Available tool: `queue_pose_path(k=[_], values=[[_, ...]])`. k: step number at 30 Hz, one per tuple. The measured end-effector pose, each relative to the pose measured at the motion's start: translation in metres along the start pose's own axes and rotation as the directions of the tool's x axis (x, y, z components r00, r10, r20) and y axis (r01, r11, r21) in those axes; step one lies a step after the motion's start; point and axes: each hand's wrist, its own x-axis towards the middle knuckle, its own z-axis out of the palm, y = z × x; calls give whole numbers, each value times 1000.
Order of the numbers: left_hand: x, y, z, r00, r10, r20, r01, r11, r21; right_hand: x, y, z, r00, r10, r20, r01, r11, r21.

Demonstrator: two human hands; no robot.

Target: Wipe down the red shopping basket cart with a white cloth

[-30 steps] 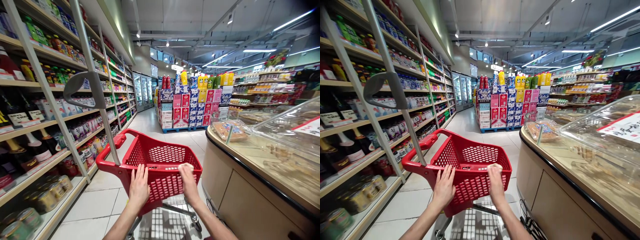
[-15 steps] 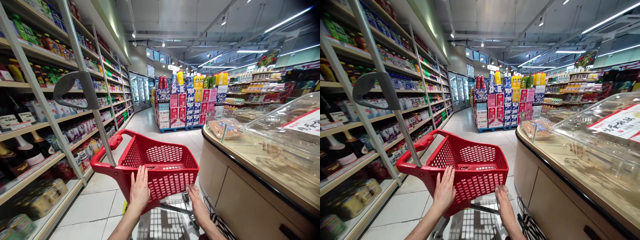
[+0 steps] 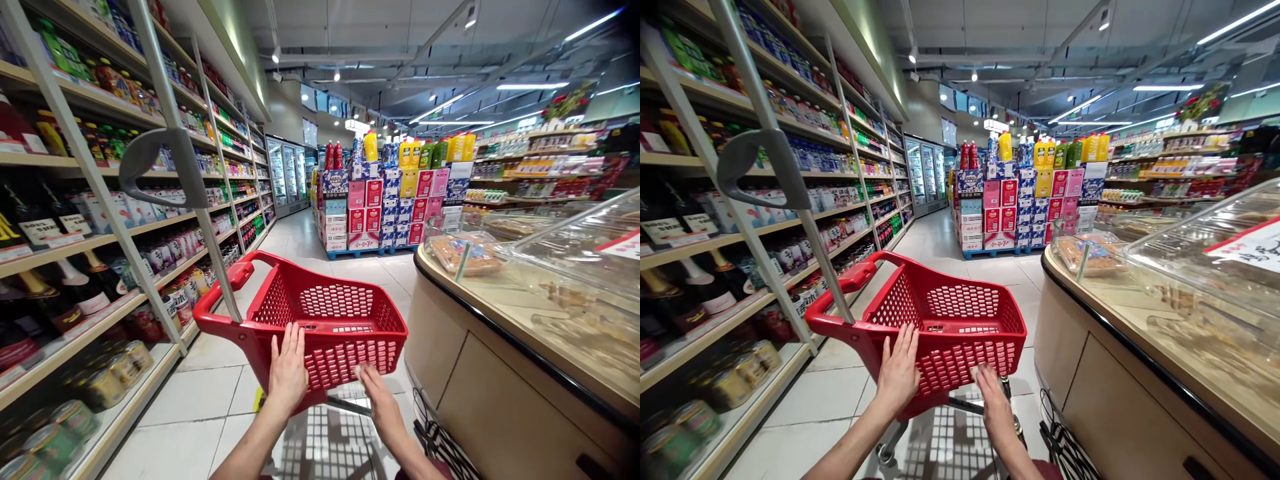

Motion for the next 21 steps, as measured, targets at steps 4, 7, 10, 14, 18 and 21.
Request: queue_pose_path(k=[4,7,10,14,18,21], values=[[0,3,0,1000,-25,4,25,1000,-17,38,-25,-4,988,-36,-148,42,998,38],[0,5,-1,1000,-24,6,24,999,-33,37,-32,11,979,-174,-107,174,985,-9],[-1,5,-1,1000,-11,27,12,999,-36,20,-34,21,975,-219,-29,219,975,-23],[-2,7,1,1000,-11,3,11,1000,-14,37,-47,9,985,-142,-102,146,989,32],[-4,7,2,1000,-6,1,6,1000,-6,46,-56,17,968,-210,-135,214,977,16],[-5,0,0,999,51,3,-51,999,5,25,-57,31,964,-264,-31,264,964,4]])
